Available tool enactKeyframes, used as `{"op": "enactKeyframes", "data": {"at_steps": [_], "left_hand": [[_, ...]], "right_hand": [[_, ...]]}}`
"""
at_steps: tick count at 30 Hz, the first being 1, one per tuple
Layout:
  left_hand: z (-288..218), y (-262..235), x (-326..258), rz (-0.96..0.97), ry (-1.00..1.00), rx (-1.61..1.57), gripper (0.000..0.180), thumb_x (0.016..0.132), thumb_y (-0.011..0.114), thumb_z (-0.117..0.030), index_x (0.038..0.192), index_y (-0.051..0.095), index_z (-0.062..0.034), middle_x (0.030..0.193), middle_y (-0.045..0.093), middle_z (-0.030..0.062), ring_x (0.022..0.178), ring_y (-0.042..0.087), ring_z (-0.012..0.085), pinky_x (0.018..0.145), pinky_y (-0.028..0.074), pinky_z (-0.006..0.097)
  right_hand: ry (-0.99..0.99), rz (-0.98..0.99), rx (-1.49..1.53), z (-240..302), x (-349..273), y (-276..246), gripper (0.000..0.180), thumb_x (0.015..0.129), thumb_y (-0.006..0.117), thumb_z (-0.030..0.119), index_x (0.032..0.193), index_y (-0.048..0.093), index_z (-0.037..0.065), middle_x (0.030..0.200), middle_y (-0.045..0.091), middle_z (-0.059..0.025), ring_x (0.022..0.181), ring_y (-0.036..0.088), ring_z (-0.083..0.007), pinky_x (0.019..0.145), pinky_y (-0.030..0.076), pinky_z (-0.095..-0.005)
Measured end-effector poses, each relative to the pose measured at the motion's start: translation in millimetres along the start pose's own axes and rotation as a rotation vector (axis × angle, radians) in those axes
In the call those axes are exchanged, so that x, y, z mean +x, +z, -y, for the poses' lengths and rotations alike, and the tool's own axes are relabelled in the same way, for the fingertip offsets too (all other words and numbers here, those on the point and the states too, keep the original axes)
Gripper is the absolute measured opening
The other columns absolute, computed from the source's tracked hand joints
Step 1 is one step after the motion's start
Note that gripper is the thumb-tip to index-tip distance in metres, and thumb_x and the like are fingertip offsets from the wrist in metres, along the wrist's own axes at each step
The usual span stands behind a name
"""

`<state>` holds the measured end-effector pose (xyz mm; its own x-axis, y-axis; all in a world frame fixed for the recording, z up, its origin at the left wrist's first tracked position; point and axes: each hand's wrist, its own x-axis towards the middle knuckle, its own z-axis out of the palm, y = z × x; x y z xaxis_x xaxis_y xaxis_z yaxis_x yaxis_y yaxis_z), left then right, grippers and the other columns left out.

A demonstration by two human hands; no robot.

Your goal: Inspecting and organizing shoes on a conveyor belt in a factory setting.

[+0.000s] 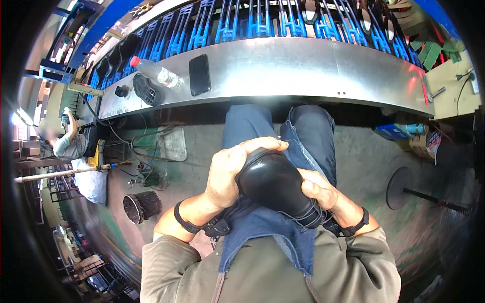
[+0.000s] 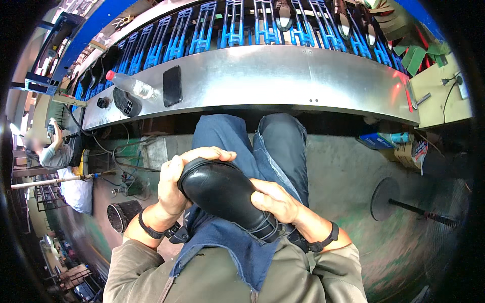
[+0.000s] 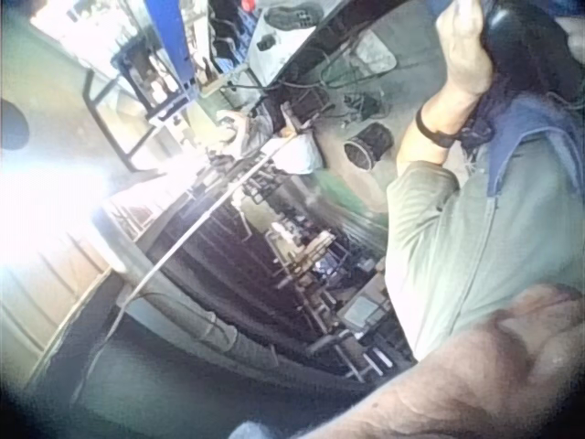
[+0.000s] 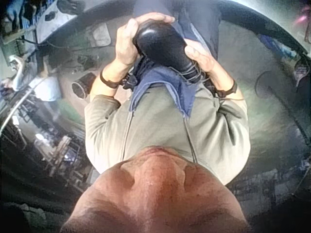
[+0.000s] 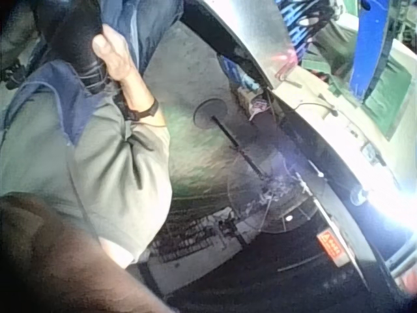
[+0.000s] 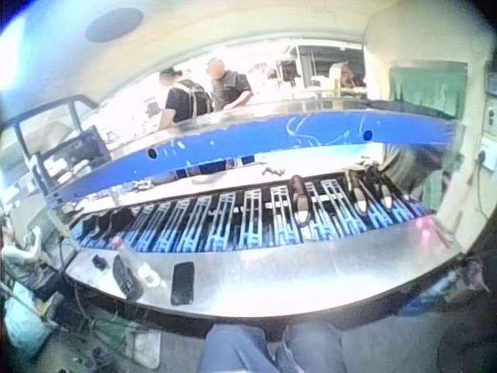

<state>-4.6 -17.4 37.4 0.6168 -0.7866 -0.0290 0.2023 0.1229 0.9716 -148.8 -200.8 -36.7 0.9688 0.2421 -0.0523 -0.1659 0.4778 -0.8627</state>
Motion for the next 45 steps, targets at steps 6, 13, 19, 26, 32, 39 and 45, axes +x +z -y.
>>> {"op": "enactKeyframes", "data": {"at_steps": [6, 13, 19, 26, 32, 39, 45], "left_hand": [[-5.4, 2.1, -9.5, 0.016, -0.039, 0.022, 0.064, 0.104, 0.036, -0.045, 0.131, 0.055, 0.0093, 0.134, 0.059, 0.0279, 0.127, 0.057, 0.0379, 0.111, 0.042, 0.048], [-15.6, -2.2, -14.8, 0.045, 0.268, 0.554, 0.073, 0.084, 0.078, -0.002, 0.145, 0.040, 0.0094, 0.137, 0.056, 0.0313, 0.125, 0.060, 0.0340, 0.106, 0.047, 0.040], [6.0, 9.0, -11.0, -0.058, 0.416, 0.786, 0.074, 0.088, 0.078, -0.017, 0.144, 0.040, 0.0130, 0.134, 0.060, 0.0288, 0.115, 0.066, 0.0296, 0.101, 0.051, 0.037], [39.8, 20.3, 8.2, -0.017, 0.293, 0.530, 0.094, 0.086, 0.080, -0.027, 0.153, 0.024, 0.0074, 0.138, 0.055, 0.0298, 0.118, 0.065, 0.0395, 0.100, 0.052, 0.040], [13.2, 15.5, 28.0, 0.181, 0.259, 0.644, 0.088, 0.090, 0.075, -0.032, 0.152, 0.028, 0.0091, 0.142, 0.053, 0.0312, 0.122, 0.063, 0.0393, 0.103, 0.048, 0.038], [12.2, 9.3, 42.8, 0.194, 0.449, 0.766, 0.093, 0.078, 0.085, -0.033, 0.145, 0.039, 0.0140, 0.139, 0.053, 0.0332, 0.101, 0.071, 0.0391, 0.085, 0.058, 0.037], [11.8, 12.7, 36.5, 0.129, 0.500, 0.711, 0.087, 0.085, 0.079, -0.034, 0.148, 0.037, 0.0099, 0.126, 0.061, 0.0335, 0.078, 0.072, 0.0402, 0.071, 0.059, 0.042]], "right_hand": [[0.022, -0.003, 0.010, -14.1, -5.8, -4.3, 0.056, 0.101, 0.050, 0.049, 0.117, 0.058, -0.005, 0.076, 0.046, 0.0058, 0.067, 0.036, -0.0032, 0.058, 0.029, -0.0226], [0.027, -0.048, 0.048, -3.3, -5.0, -4.8, 0.069, 0.102, 0.048, 0.050, 0.138, 0.050, -0.008, 0.121, 0.064, -0.0115, 0.108, 0.059, -0.0155, 0.093, 0.046, -0.0294], [0.049, -0.049, 0.088, -7.7, -11.9, -9.2, 0.073, 0.102, 0.048, 0.054, 0.141, 0.049, -0.008, 0.130, 0.062, -0.0148, 0.118, 0.059, -0.0194, 0.101, 0.045, -0.0321], [0.096, -0.319, 0.531, -9.7, -18.5, -13.0, 0.077, 0.103, 0.044, 0.057, 0.150, 0.037, -0.004, 0.147, 0.050, -0.0208, 0.130, 0.056, -0.0301, 0.113, 0.044, -0.0407], [0.015, -0.124, 0.981, 3.5, -7.4, -3.9, 0.083, 0.096, 0.049, 0.064, 0.149, 0.039, 0.001, 0.129, 0.060, -0.0296, 0.096, 0.068, -0.0505, 0.081, 0.060, -0.0608], [0.063, -0.279, 0.975, 6.4, -2.1, -1.6, 0.094, 0.091, 0.048, 0.073, 0.144, 0.042, -0.004, 0.113, 0.064, -0.0316, 0.081, 0.068, -0.0515, 0.070, 0.061, -0.0570], [0.031, -0.334, 0.738, 21.1, 0.9, 5.1, 0.092, 0.092, 0.049, 0.070, 0.147, 0.038, -0.003, 0.121, 0.060, -0.0323, 0.083, 0.069, -0.0512, 0.070, 0.061, -0.0600]]}}
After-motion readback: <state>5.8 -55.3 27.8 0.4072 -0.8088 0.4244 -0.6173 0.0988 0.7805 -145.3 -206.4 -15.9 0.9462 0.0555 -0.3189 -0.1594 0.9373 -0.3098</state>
